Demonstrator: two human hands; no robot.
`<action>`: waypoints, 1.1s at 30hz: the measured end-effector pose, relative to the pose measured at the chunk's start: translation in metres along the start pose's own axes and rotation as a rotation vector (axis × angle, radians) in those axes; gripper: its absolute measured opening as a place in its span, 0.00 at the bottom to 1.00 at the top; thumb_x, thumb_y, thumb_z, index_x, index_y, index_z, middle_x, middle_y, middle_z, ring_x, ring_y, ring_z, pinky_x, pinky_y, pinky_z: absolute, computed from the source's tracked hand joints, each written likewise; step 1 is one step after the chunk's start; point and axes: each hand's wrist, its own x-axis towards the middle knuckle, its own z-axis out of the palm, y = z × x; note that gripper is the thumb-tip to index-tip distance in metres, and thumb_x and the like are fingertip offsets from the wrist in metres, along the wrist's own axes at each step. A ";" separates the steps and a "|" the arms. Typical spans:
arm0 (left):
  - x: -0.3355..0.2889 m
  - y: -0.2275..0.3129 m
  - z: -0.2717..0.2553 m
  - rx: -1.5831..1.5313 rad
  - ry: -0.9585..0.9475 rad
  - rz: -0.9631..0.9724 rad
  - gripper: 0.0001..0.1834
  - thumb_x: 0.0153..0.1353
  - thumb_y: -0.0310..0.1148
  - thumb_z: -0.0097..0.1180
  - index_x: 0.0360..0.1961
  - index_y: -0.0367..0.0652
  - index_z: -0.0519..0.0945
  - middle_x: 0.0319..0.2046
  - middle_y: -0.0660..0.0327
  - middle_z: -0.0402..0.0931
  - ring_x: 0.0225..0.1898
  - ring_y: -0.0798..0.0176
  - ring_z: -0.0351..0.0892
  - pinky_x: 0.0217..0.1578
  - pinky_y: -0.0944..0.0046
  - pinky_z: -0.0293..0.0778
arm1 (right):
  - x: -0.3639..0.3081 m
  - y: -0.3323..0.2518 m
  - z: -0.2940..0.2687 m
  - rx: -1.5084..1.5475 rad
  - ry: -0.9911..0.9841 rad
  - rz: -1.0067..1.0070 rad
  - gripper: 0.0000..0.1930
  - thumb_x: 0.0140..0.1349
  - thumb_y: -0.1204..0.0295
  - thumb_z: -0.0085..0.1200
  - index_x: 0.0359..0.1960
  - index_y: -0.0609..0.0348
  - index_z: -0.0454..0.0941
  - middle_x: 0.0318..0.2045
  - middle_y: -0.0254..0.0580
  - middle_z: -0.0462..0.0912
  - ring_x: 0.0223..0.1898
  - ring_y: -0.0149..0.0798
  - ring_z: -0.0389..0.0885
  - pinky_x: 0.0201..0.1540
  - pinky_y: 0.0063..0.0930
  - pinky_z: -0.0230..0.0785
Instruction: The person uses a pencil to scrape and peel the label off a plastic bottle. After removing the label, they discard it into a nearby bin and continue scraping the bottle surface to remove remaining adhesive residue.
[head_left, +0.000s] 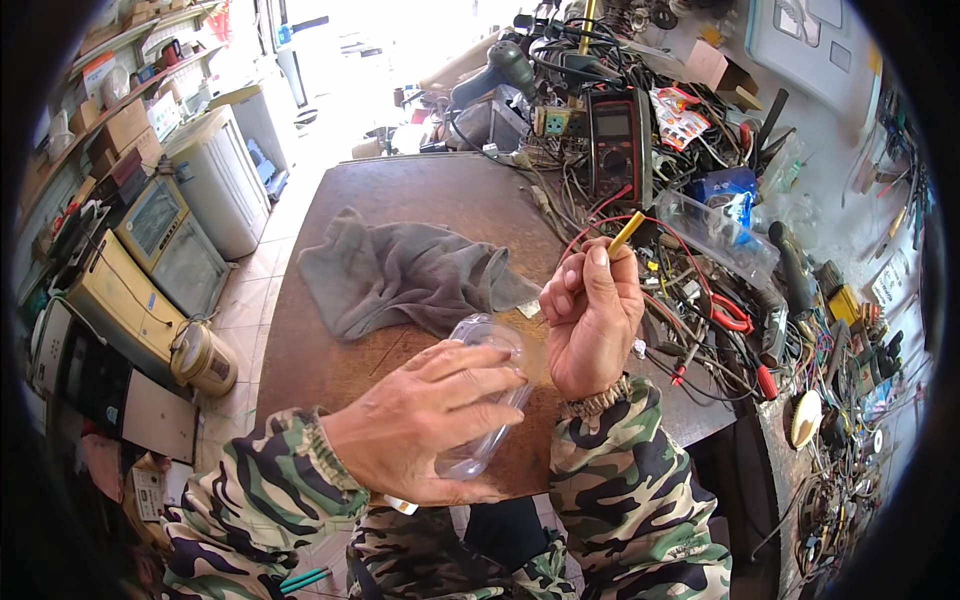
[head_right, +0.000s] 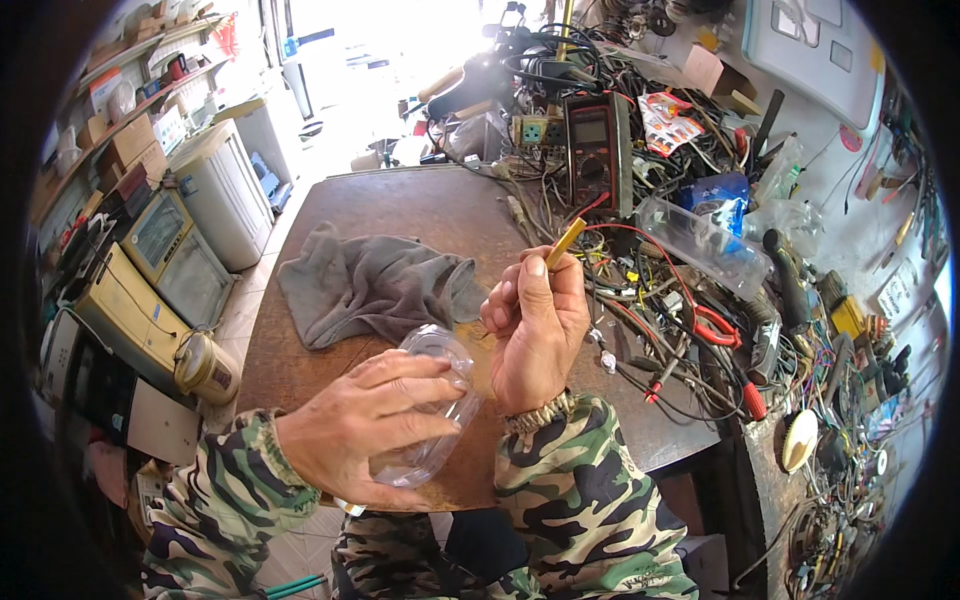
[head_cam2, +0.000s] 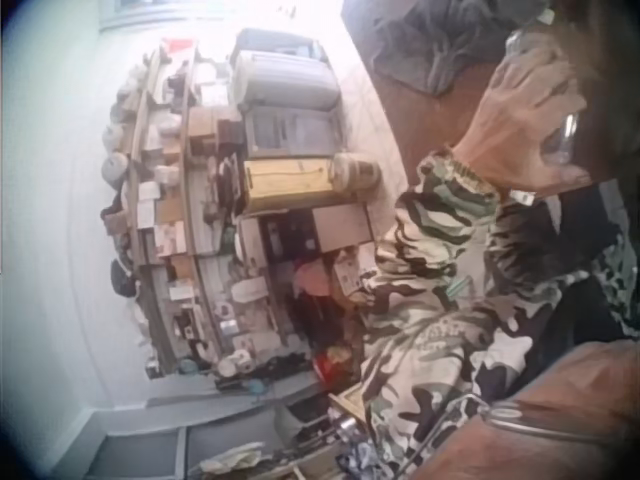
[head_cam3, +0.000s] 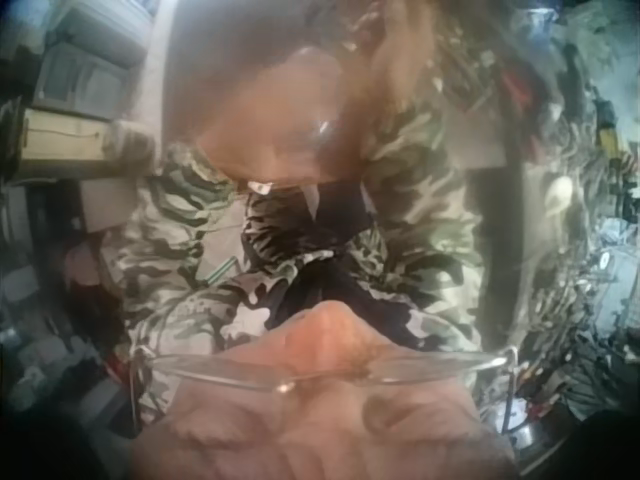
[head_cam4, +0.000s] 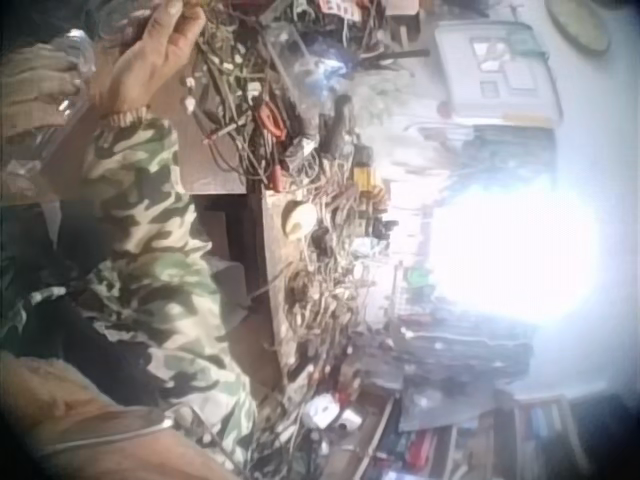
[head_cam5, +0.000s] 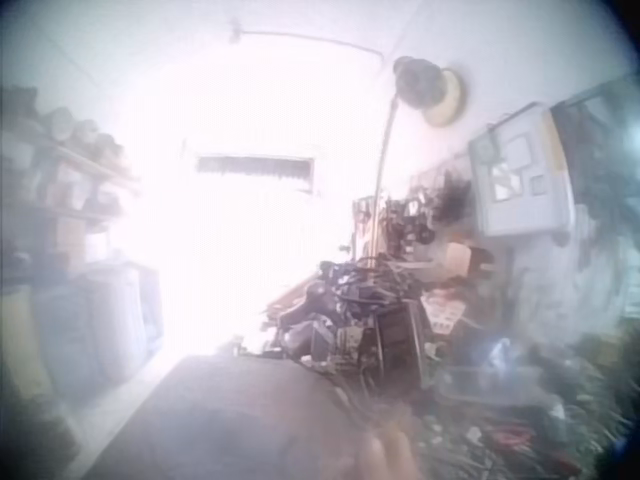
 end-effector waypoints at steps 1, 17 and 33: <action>-0.002 0.001 0.006 0.015 -0.019 0.012 0.36 0.52 0.55 0.77 0.56 0.43 0.84 0.67 0.50 0.73 0.72 0.44 0.68 0.72 0.39 0.62 | -0.001 -0.001 0.000 0.017 0.002 -0.008 0.08 0.81 0.66 0.53 0.44 0.55 0.71 0.28 0.32 0.71 0.23 0.25 0.64 0.26 0.22 0.61; -0.004 0.010 0.027 0.013 0.182 -0.115 0.31 0.49 0.42 0.75 0.56 0.45 0.85 0.64 0.54 0.79 0.68 0.48 0.76 0.72 0.39 0.63 | 0.001 0.008 0.017 -0.035 0.052 0.049 0.18 0.83 0.54 0.49 0.41 0.56 0.71 0.25 0.31 0.66 0.21 0.28 0.62 0.25 0.26 0.60; -0.008 0.010 0.028 -0.012 0.201 -0.114 0.33 0.48 0.42 0.77 0.56 0.44 0.84 0.65 0.53 0.78 0.70 0.47 0.75 0.72 0.38 0.62 | 0.015 0.013 0.002 0.007 -0.273 0.214 0.33 0.79 0.36 0.39 0.23 0.49 0.59 0.19 0.28 0.56 0.18 0.27 0.50 0.20 0.26 0.45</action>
